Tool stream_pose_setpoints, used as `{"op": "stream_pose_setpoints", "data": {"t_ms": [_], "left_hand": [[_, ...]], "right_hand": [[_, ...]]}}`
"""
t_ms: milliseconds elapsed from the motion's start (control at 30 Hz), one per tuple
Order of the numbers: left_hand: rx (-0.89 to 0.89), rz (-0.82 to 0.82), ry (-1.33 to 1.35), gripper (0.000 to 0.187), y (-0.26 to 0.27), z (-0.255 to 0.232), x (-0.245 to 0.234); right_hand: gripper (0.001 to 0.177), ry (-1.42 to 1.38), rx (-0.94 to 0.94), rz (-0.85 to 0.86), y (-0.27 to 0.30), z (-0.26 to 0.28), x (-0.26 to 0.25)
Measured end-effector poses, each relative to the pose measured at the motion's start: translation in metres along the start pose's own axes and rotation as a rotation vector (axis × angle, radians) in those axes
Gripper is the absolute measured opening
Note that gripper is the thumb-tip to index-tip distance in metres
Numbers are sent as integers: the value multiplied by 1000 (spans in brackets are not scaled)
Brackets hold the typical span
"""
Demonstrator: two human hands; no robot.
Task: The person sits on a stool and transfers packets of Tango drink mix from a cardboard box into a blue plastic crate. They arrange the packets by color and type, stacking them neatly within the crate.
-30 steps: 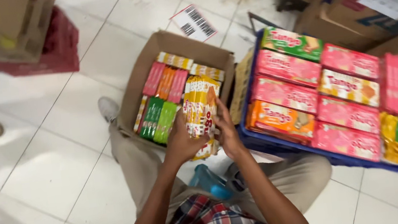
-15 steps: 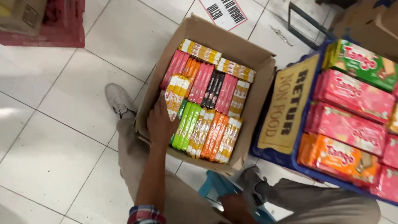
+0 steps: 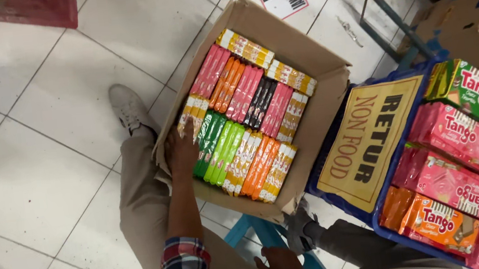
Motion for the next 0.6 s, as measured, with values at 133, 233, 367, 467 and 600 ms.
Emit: {"op": "stream_pose_setpoints", "data": {"t_ms": [133,233,367,467,600], "left_hand": [[-100,226,58,87,7,3,26],[-152,530,-42,85,19,-11,22],[-168,760,-378,81,34,-19,32],[-245,808,-352,76,43,-15,43],[-207,575,-404,80,68,-11,73]], "right_hand": [[40,-11,25,66,1,3,-7],[39,-8,-17,33,5,9,-19],[36,-5,-17,43,6,13,-19],[37,-7,-10,-7,7,12,-17],[36,28,-46,-149,10,12,-18]]}}
Point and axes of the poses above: each hand's wrist, its own y-axis away from the middle knuckle, its own x-axis out of the palm, z = x × y, the point moved 4 cm from there along -y, towards the middle knuckle, and after that the axes turned 5 degrees about x, right-handed, at the moved point
